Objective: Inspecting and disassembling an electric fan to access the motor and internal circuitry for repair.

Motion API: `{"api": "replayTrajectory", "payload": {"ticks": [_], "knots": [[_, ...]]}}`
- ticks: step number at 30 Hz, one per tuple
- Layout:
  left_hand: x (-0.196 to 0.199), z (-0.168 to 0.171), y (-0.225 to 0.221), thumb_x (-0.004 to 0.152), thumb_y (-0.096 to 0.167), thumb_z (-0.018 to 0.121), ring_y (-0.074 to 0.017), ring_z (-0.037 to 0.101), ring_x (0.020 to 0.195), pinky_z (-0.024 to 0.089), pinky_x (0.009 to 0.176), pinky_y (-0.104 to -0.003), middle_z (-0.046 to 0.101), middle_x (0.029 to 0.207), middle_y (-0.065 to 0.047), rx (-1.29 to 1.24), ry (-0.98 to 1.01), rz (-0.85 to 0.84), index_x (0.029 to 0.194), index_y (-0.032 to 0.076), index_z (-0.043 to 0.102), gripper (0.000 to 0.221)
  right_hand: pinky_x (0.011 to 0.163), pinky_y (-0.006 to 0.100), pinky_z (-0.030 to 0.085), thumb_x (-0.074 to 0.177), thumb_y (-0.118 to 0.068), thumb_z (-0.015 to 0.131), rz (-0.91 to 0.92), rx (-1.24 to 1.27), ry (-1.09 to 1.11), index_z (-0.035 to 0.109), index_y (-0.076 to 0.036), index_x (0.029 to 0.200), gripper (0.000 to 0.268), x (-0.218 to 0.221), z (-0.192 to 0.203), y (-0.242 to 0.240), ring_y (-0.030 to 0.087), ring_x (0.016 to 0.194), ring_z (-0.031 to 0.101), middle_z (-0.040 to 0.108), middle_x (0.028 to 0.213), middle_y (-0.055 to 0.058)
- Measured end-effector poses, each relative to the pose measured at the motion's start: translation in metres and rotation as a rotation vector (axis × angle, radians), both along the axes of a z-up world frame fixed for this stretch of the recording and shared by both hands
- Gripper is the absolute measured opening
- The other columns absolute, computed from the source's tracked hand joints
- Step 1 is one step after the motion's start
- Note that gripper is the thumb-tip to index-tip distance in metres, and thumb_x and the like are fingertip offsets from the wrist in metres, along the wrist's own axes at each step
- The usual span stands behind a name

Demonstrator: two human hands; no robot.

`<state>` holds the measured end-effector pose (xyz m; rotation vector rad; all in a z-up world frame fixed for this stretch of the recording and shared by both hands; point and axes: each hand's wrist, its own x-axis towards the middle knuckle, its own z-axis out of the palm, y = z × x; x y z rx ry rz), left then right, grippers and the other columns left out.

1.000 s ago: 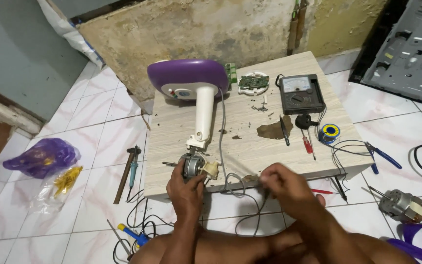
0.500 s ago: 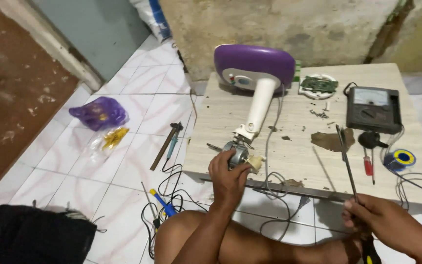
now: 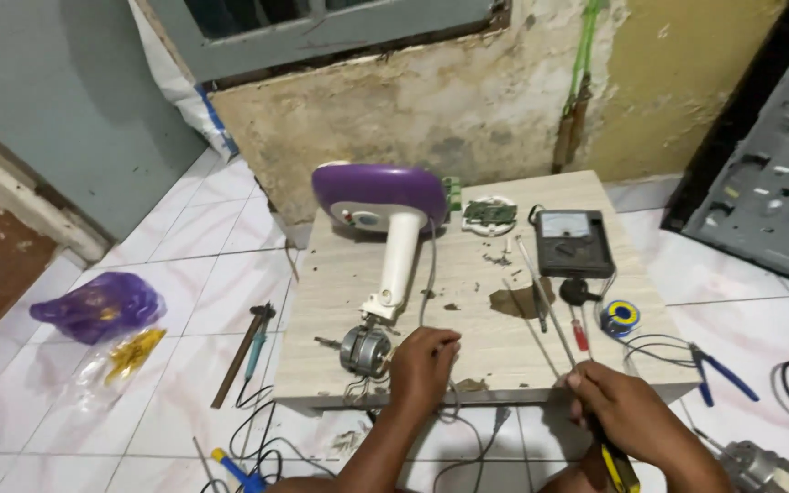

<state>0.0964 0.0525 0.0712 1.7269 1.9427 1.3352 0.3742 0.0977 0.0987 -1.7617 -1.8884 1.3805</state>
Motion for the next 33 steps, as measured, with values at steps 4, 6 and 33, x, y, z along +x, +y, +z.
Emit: {"api": "replayTrajectory", "payload": {"ticks": [4, 6, 33], "knots": [[0.027, 0.016, 0.055, 0.092, 0.017, 0.065, -0.0239, 0.07, 0.089, 0.055, 0.083, -0.037, 0.076, 0.105, -0.005, -0.28, 0.022, -0.021, 0.106, 0.011, 0.079, 0.021, 0.074, 0.034, 0.057, 0.103, -0.03, 0.055, -0.211, 0.088, -0.021, 0.079, -0.011, 0.111, 0.032, 0.004, -0.005, 0.007, 0.023, 0.076, 0.075, 0.082, 0.082, 0.01], [0.036, 0.014, 0.082, 0.093, 0.019, 0.062, -0.0276, 0.071, 0.093, 0.053, 0.087, -0.039, 0.077, 0.106, -0.008, -0.372, 0.029, -0.017, 0.108, 0.011, 0.079, 0.024, 0.078, 0.035, 0.058, 0.102, -0.031, 0.053, -0.239, 0.125, -0.066, 0.076, -0.012, 0.115, 0.033, 0.007, -0.013, 0.011, 0.024, 0.081, 0.079, 0.083, 0.085, 0.01], [-0.111, -0.02, -0.066, 0.084, 0.019, 0.078, -0.0332, 0.047, 0.134, 0.04, 0.112, -0.047, 0.052, 0.141, -0.011, 0.091, 0.03, 0.172, 0.118, 0.014, 0.073, 0.034, 0.092, 0.04, 0.054, 0.078, -0.003, 0.068, 0.1, 0.495, 0.005, 0.057, -0.009, 0.138, 0.062, -0.085, -0.068, 0.001, 0.029, 0.101, 0.068, 0.066, 0.119, 0.014]]}}
